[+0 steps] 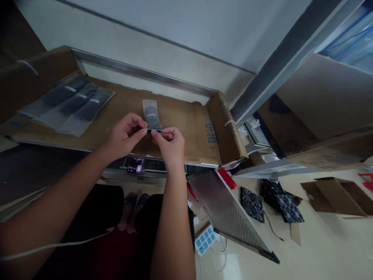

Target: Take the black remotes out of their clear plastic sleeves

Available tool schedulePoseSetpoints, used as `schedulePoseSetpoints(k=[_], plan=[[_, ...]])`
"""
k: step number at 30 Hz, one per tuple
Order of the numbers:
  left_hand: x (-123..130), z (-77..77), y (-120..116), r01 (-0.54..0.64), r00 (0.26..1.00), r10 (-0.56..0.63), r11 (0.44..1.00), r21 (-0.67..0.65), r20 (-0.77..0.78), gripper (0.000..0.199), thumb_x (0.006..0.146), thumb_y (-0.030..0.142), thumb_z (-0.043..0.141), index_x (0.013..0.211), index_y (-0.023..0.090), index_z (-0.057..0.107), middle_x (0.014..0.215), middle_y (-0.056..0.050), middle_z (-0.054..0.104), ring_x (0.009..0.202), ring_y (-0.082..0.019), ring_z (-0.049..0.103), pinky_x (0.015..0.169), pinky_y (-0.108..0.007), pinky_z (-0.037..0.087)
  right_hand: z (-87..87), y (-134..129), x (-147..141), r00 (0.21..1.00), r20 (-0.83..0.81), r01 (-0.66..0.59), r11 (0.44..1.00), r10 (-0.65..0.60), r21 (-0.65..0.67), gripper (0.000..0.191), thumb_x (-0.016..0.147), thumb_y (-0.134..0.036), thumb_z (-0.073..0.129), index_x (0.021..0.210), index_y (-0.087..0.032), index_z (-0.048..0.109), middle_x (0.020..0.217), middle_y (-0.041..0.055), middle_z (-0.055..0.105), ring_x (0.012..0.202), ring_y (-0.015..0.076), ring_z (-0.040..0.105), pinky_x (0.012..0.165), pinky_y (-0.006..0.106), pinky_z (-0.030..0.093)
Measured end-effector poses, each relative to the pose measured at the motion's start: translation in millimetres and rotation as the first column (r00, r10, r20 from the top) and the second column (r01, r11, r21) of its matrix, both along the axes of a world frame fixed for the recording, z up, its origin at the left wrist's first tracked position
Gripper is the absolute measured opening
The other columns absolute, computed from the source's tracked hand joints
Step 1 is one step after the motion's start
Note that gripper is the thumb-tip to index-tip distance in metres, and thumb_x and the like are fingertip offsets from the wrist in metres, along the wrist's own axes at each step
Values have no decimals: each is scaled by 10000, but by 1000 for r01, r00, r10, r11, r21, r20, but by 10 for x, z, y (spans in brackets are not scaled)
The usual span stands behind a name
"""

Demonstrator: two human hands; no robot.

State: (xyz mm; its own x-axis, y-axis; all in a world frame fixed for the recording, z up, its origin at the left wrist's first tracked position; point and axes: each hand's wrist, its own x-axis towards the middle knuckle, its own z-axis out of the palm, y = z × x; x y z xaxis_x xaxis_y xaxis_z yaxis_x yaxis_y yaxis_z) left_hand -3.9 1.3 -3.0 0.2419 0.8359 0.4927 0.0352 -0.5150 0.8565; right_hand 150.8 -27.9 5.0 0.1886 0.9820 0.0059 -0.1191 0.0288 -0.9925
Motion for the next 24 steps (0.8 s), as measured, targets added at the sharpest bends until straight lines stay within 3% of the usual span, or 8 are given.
schedulePoseSetpoints(k=[4, 7, 9, 17, 24], plan=[[2, 18, -37, 61, 998, -61, 998, -27, -11, 173, 876, 314, 617, 908, 219, 476, 891, -23, 586, 798, -146, 597, 772, -314, 543, -18, 69, -74, 934, 335, 127, 992, -125, 16, 232, 719, -307, 705, 815, -230, 509, 716, -11, 648, 693, 173, 660, 695, 319, 542], [-3, 26, -61, 71, 997, -72, 997, -17, -37, 164, 886, 317, 610, 900, 215, 482, 895, -27, 587, 803, -145, 591, 768, -309, 534, 24, 85, -122, 759, 615, 204, 975, -214, 87, 119, 712, -229, 659, 776, -219, 559, 725, 13, 656, 714, 185, 635, 725, 321, 500], [-13, 21, -69, 62, 996, -63, 998, -10, -56, 153, 890, 308, 607, 902, 211, 489, 901, -31, 590, 818, -147, 589, 770, -307, 529, 58, 82, -152, 668, 709, 213, 971, -227, 110, 87, 717, -211, 639, 790, -214, 593, 743, 32, 667, 736, 198, 627, 731, 323, 482], [-88, -35, -57, 23, 992, -20, 999, 25, -128, 77, 881, 221, 593, 902, 206, 521, 870, -16, 578, 767, -132, 565, 710, -273, 494, 62, 81, -223, 469, 867, 225, 972, -170, 69, 159, 774, -216, 617, 912, -195, 694, 858, 121, 717, 847, 279, 661, 753, 370, 464], [-193, 22, -166, -9, 930, 22, 999, 37, -366, 78, 841, 181, 569, 916, 202, 577, 791, 5, 596, 702, -128, 558, 657, -258, 460, 144, -43, -110, 455, 888, 80, 996, -74, 42, 145, 843, -217, 590, 909, -195, 718, 858, 107, 735, 837, 252, 673, 772, 346, 461]])
